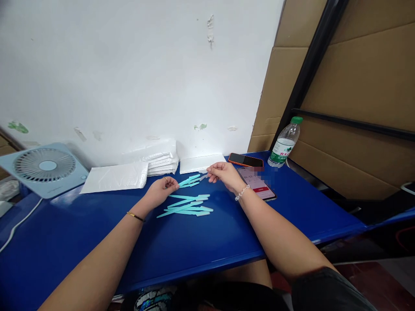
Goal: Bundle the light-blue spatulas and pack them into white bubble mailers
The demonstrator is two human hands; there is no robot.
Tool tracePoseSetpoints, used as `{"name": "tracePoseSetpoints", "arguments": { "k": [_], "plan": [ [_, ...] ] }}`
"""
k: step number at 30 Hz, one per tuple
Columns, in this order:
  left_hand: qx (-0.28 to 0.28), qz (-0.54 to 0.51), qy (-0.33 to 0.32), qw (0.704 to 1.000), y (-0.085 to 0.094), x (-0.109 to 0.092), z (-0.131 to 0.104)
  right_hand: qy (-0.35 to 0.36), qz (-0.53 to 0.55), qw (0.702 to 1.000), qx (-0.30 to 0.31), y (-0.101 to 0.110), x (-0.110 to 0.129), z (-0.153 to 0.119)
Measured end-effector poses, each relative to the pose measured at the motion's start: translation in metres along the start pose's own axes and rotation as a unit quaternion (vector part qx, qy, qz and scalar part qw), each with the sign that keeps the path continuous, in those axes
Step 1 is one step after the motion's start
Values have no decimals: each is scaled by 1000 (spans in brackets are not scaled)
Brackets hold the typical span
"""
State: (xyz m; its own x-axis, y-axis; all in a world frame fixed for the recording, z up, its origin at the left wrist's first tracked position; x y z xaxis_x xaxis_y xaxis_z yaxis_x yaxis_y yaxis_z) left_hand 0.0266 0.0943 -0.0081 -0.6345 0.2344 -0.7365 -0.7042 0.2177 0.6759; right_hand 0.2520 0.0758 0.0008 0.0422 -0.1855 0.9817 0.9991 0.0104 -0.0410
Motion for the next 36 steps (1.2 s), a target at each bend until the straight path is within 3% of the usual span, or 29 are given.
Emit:
{"name": "tracePoseSetpoints", "arguments": {
  "k": [11, 16, 18, 21, 24, 27, 33, 36],
  "plan": [
    [4, -11, -6, 1000, -2, -2, 0, -15, -16, 999, 39, -17, -5, -3],
    [28, -6, -21, 999, -5, -9, -5, -25, -35, 995, 87, -29, -6, -6],
    [61, -6, -23, 998, -11, -11, -8, -26, -61, 993, 100, -25, -6, -5],
    [105, 12, -27, 994, -20, -14, -12, 13, -163, 985, 51, 1, -2, 3],
    [41, 98, -49, 993, -13, -18, -11, 81, -347, 934, -7, 24, 4, 11],
    [-34, 195, -72, 977, -6, -22, -7, 126, -491, 862, 12, 21, 3, 15],
    [-41, 262, -65, 962, -8, -19, -3, 119, -620, 771, 80, -2, -5, 14],
    [-37, 269, -62, 960, -8, -19, -3, 132, -626, 764, 88, -9, -3, 11]
  ]
}}
Point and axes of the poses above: each hand's wrist, its own z-axis towards the middle knuckle, its own y-axis out of the back of the hand, x = y × z, the point moved 9 cm from there along z, towards the middle knuckle, and after that the axes turned 5 degrees about y, right-handed, at the moved point
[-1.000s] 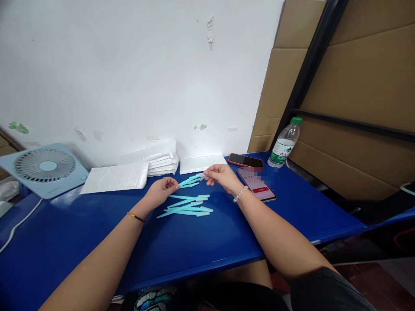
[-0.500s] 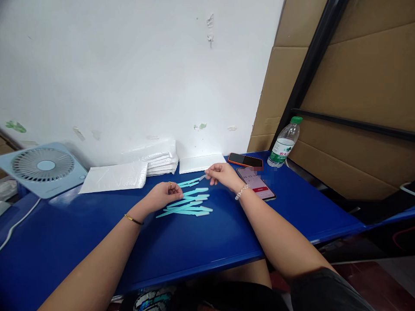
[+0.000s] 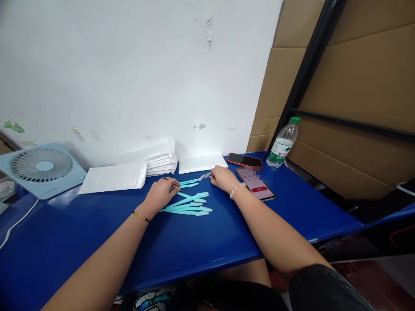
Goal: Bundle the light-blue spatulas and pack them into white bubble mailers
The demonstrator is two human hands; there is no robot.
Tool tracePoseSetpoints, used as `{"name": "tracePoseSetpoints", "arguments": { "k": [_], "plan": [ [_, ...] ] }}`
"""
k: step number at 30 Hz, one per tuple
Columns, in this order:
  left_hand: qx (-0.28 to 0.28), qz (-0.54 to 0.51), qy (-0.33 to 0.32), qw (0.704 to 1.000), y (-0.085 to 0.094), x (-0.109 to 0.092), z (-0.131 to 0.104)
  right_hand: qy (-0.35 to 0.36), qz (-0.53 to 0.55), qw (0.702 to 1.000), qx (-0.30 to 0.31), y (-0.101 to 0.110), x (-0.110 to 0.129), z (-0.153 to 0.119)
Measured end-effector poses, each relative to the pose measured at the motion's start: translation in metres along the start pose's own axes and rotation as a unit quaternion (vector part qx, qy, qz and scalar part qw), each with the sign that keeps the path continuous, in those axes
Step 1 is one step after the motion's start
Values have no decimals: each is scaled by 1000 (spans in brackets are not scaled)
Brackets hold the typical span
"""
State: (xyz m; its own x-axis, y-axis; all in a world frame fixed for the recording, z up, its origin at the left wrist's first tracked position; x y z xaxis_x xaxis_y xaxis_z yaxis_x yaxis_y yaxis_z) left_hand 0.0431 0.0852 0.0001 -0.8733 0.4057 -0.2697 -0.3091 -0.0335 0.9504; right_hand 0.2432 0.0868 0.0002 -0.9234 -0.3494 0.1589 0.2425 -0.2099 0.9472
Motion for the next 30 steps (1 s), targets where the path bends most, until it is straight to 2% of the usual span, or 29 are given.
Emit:
{"name": "tracePoseSetpoints", "arguments": {
  "k": [4, 9, 18, 25, 30],
  "plan": [
    [-8, -2, -3, 1000, 3, -1, -1, 6, 112, 994, -14, 1, 4, -4],
    [24, -2, 3, 1000, 2, -1, -1, 32, 251, 967, 12, -1, 11, -9],
    [21, 18, -6, 1000, -2, 2, 1, 62, 276, 959, 14, 1, 26, -10],
    [17, -19, -7, 1000, -1, 2, 2, 23, 310, 950, 31, -7, 25, -8],
    [9, -39, -28, 999, 2, -5, 2, 27, 353, 934, 38, -9, 31, -8]
  ]
}}
Point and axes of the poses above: each hand's wrist, its own z-axis towards the middle knuckle, its own y-axis out of the back of the hand, x = y × z, the point moved 9 cm from there along z, towards the middle knuckle, and after that the axes turned 5 degrees about y, right-handed, at the moved point
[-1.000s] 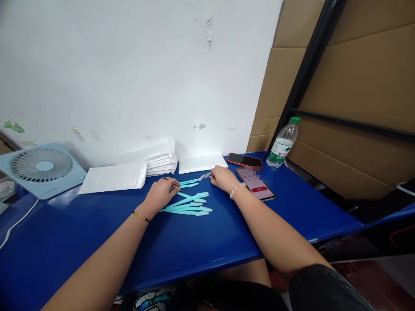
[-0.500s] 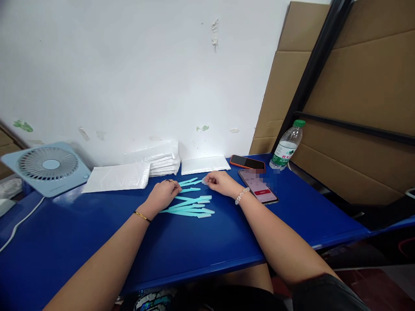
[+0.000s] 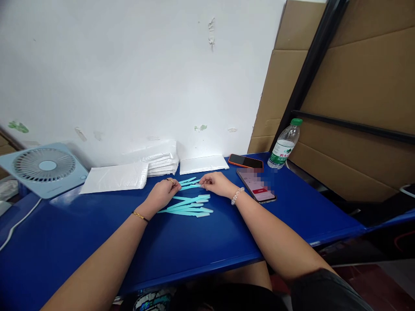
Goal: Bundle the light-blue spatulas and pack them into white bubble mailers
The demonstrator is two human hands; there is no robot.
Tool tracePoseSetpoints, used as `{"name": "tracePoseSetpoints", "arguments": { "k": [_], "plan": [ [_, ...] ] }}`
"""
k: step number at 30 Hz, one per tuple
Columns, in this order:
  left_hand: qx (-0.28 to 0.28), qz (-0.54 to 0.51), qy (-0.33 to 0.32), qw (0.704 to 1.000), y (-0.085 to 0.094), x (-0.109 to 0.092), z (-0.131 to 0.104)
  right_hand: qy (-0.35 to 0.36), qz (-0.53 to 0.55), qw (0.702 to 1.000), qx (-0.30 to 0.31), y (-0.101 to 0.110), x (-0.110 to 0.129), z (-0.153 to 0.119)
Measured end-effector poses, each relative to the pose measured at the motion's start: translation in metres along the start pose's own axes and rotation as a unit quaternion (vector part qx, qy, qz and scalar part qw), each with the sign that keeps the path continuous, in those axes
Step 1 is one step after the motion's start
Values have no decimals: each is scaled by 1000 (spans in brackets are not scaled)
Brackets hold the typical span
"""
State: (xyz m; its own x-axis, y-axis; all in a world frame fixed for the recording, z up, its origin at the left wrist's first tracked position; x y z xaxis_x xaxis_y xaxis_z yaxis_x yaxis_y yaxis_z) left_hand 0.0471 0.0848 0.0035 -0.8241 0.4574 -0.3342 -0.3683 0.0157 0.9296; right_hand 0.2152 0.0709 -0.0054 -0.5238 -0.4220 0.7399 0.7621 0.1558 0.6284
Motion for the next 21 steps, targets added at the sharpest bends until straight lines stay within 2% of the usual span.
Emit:
{"name": "tracePoseSetpoints", "arguments": {
  "k": [3, 7, 8, 10, 13, 16, 21],
  "plan": [
    [1, -28, -24, 999, 2, -7, -3, 4, 34, 999, 27, -6, 4, -1],
    [45, -48, -40, 997, -3, -12, -8, 7, 57, 995, 81, -12, 4, -3],
    [47, -44, -39, 997, -4, -11, -8, 12, 34, 997, 70, -8, 2, -2],
    [20, -21, -28, 999, -1, -7, -6, 28, -50, 998, 6, 8, -3, 2],
    [-32, 36, 2, 999, 4, 4, -1, 61, -181, 979, -73, 23, -9, 8],
    [-41, 61, 26, 997, 3, 12, 3, 73, -236, 966, -72, 19, -15, 14],
    [-29, 44, 22, 998, -1, 15, 6, 59, -216, 973, -56, 13, -18, 19]
  ]
}}
Point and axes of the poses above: each hand's wrist, its own z-axis towards the middle knuckle, its own y-axis out of the back of the hand, x = y × z, the point moved 9 cm from there along z, towards the middle knuckle, and after that the axes turned 5 degrees about y, right-handed, at the moved point
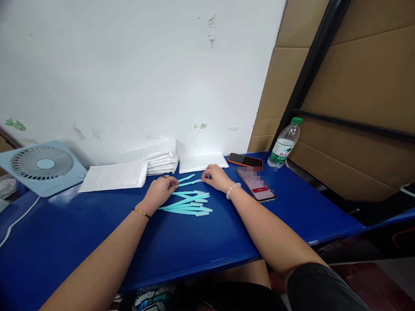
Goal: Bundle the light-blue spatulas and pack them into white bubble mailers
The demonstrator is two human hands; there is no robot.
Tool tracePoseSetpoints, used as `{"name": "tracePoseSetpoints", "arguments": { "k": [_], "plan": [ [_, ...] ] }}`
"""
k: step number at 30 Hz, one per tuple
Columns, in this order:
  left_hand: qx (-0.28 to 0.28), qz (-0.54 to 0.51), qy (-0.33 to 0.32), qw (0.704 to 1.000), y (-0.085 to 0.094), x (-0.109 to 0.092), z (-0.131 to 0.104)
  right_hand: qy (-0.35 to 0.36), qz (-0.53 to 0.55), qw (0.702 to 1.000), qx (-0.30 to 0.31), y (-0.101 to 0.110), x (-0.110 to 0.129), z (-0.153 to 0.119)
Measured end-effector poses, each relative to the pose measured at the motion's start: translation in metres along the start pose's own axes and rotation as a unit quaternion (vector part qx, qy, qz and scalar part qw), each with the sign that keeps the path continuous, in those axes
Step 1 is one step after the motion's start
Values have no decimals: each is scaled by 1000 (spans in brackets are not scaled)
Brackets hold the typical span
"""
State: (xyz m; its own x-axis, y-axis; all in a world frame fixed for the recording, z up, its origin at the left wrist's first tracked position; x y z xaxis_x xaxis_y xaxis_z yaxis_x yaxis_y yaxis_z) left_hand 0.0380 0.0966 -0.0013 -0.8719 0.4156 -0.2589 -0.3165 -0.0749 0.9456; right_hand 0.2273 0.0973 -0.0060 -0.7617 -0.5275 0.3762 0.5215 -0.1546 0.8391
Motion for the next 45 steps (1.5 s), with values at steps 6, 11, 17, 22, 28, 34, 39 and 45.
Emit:
{"name": "tracePoseSetpoints", "arguments": {
  "k": [6, 11, 17, 22, 28, 34, 39, 45],
  "plan": [
    [38, -43, -21, 998, -6, 1, 1, 21, 30, 999, 28, -5, 16, -2],
    [73, -84, -24, 994, -8, 5, -3, 42, 40, 998, 31, 2, 19, -5],
    [-30, -65, 36, 997, 2, 27, 5, -121, -16, 990, -70, 20, -26, -8],
    [2, -89, 44, 995, -10, 33, 10, -107, 26, 994, -2, 5, -19, -4],
    [24, -116, 36, 992, -10, 29, 9, -111, 77, 989, 64, 2, -17, -9],
    [25, -111, 36, 993, -10, 28, 9, -40, 60, 997, 19, 4, -8, -5],
    [33, -124, 28, 991, -10, 20, 7, -52, 134, 989, 16, -8, -2, -1],
    [67, -164, 36, 984, -13, 13, 4, -63, 155, 985, 28, -12, 12, -1]
  ]
}}
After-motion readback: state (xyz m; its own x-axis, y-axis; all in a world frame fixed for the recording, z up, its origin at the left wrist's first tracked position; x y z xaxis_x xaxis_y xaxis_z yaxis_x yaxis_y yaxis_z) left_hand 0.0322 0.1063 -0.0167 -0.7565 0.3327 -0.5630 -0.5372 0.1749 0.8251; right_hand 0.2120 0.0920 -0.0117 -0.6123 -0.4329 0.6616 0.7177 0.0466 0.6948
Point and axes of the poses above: each hand's wrist, its own z-axis towards the middle knuckle, its own y-axis out of the back of the hand, x = y × z, the point moved 9 cm from there along z, towards the middle knuckle, and after that the axes turned 5 degrees about y, right-handed, at the moved point
